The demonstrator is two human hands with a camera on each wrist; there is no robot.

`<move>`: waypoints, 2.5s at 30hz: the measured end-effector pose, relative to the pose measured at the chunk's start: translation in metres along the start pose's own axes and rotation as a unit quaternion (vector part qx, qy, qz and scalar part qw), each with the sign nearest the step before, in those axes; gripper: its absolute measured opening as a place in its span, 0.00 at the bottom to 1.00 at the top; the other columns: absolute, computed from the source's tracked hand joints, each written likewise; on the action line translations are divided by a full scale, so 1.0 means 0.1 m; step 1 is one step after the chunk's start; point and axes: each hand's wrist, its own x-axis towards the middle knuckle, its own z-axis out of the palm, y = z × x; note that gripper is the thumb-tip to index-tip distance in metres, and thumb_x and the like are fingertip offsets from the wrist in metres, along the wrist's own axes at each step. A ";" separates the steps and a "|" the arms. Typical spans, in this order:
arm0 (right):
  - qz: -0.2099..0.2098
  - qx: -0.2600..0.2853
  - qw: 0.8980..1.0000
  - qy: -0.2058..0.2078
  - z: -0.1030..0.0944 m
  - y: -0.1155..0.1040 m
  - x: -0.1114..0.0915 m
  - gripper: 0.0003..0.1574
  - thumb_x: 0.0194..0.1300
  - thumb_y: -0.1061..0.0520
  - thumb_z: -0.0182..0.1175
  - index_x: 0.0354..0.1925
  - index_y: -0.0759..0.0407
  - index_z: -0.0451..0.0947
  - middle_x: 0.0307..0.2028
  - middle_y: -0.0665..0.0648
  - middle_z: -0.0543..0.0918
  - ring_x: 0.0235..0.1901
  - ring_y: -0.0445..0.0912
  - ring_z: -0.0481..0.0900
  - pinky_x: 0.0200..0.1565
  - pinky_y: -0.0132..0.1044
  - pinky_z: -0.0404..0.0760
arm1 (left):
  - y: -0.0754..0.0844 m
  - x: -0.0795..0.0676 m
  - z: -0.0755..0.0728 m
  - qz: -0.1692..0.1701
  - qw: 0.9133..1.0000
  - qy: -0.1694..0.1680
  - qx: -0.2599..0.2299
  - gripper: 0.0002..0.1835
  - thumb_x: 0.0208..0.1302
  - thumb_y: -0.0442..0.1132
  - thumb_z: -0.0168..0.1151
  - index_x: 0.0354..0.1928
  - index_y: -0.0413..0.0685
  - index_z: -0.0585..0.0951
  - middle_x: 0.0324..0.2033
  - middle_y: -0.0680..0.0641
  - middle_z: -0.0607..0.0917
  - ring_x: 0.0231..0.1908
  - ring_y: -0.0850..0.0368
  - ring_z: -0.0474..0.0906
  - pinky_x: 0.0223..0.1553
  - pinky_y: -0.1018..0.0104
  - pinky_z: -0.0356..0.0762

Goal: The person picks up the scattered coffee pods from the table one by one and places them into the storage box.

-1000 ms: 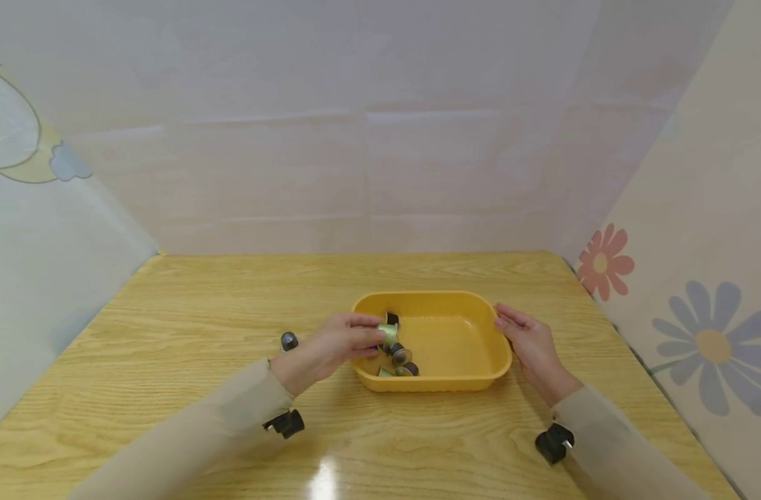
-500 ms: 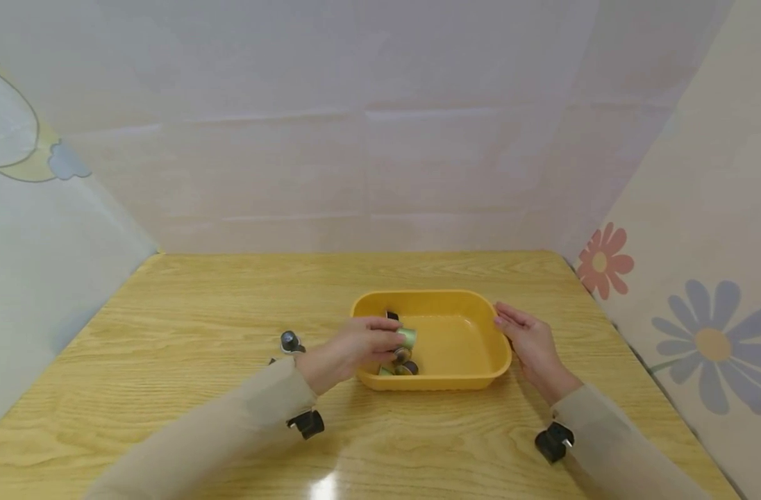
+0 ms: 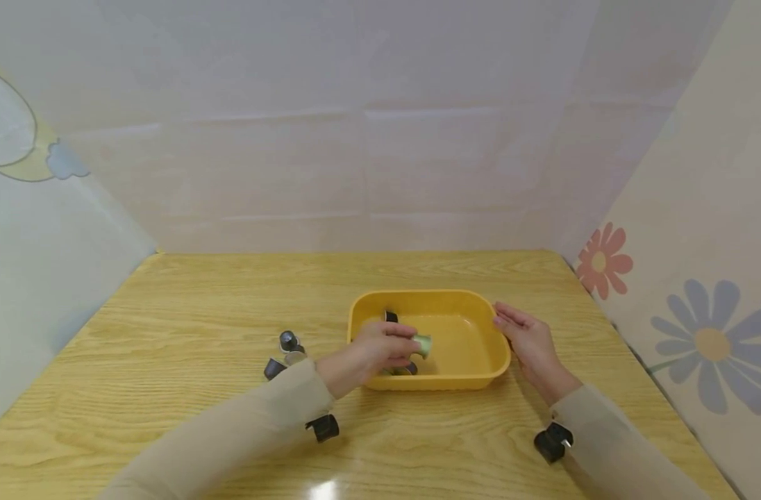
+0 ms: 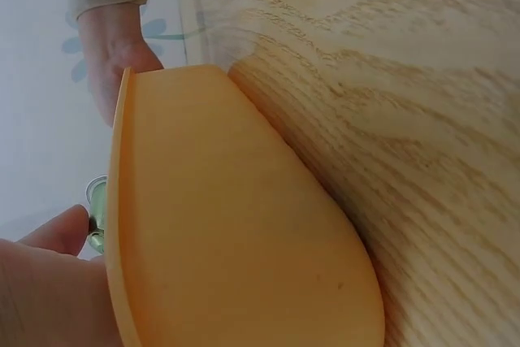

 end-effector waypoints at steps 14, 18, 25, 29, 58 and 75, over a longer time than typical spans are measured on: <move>-0.006 0.005 1.000 -0.006 0.02 0.01 0.00 0.42 0.72 0.57 0.56 0.72 0.73 0.47 0.39 0.28 0.78 0.41 0.22 0.77 0.45 0.20 0.77 | -0.02 -0.05 -0.01 0.014 0.998 -0.053 0.038 0.22 0.69 0.33 0.59 0.62 0.31 0.72 0.56 0.41 0.78 0.58 0.47 0.75 0.56 0.57 0.76; -0.004 0.014 1.000 -0.006 0.01 0.01 -0.01 0.43 0.71 0.56 0.58 0.71 0.73 0.48 0.39 0.28 0.79 0.41 0.23 0.77 0.45 0.20 0.77 | -0.01 -0.09 -0.10 0.030 0.997 -0.063 0.030 0.20 0.70 0.34 0.57 0.61 0.31 0.73 0.57 0.39 0.77 0.57 0.47 0.75 0.58 0.55 0.74; -0.008 0.016 1.000 -0.001 -0.01 0.01 -0.01 0.44 0.70 0.57 0.59 0.71 0.74 0.48 0.38 0.28 0.79 0.40 0.23 0.77 0.44 0.20 0.77 | 0.08 -0.16 -0.38 0.055 0.997 -0.051 0.024 0.21 0.70 0.33 0.56 0.62 0.30 0.71 0.60 0.35 0.75 0.59 0.45 0.74 0.60 0.52 0.72; -0.009 0.020 1.000 -0.001 -0.02 0.01 0.00 0.45 0.69 0.57 0.60 0.71 0.74 0.47 0.37 0.28 0.79 0.40 0.23 0.78 0.44 0.20 0.77 | 0.15 -0.22 -0.58 0.065 0.997 -0.029 0.043 0.20 0.71 0.33 0.57 0.61 0.31 0.72 0.59 0.35 0.76 0.59 0.45 0.74 0.61 0.52 0.71; -0.001 -0.001 1.000 -0.007 0.00 -0.01 -0.02 0.43 0.71 0.57 0.57 0.72 0.72 0.47 0.37 0.27 0.78 0.40 0.22 0.77 0.44 0.20 0.77 | 0.02 -0.43 -1.49 0.167 0.932 0.091 0.308 0.25 0.67 0.35 0.62 0.64 0.37 0.72 0.61 0.37 0.75 0.65 0.39 0.65 0.64 0.44 0.65; -0.003 -0.008 1.000 -0.009 -0.01 -0.01 -0.03 0.44 0.71 0.55 0.57 0.72 0.72 0.47 0.38 0.27 0.78 0.41 0.22 0.76 0.45 0.20 0.77 | -0.13 -0.40 -1.80 0.136 0.927 0.098 0.335 0.30 0.68 0.35 0.61 0.68 0.34 0.66 0.64 0.36 0.72 0.67 0.35 0.59 0.65 0.39 0.59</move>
